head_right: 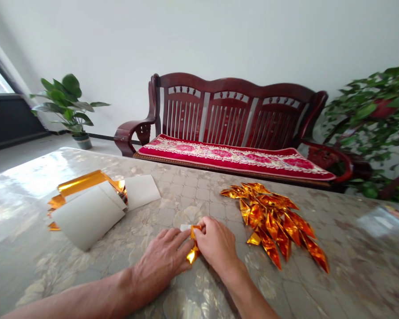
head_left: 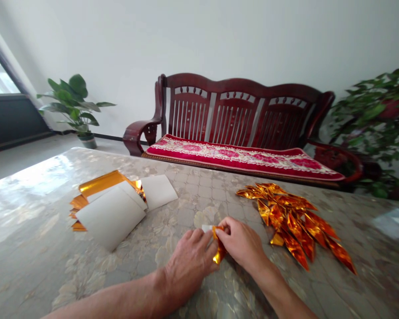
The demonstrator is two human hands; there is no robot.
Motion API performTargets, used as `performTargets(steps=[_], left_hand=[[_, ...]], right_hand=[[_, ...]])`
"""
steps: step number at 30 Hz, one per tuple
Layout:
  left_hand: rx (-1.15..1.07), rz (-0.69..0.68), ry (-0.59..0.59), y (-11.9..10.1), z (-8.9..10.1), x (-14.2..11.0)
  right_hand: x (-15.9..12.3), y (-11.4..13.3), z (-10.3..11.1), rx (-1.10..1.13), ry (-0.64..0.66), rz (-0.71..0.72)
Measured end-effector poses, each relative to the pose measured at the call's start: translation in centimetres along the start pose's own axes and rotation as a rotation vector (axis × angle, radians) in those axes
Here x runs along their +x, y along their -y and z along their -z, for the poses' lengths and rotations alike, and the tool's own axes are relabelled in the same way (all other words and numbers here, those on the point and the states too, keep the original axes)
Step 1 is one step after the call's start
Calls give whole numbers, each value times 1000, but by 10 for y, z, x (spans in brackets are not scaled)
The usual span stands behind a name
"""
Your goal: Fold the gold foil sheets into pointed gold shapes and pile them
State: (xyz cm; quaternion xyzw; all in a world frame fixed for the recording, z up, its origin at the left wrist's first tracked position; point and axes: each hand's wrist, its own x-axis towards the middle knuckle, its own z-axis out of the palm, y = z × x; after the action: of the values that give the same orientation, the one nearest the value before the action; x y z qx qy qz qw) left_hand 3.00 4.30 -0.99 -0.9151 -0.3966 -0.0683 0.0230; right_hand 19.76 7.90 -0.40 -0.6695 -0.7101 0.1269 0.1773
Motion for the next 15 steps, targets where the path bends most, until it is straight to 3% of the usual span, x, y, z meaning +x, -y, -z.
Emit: performTargets(steps=[9, 15], left_hand=[[-29, 66, -31, 1, 0, -3], [-36, 85, 10, 0, 3, -2]], right_hand=[[-3, 4, -11, 17, -99, 56], [-4, 4, -16, -20, -191, 153]])
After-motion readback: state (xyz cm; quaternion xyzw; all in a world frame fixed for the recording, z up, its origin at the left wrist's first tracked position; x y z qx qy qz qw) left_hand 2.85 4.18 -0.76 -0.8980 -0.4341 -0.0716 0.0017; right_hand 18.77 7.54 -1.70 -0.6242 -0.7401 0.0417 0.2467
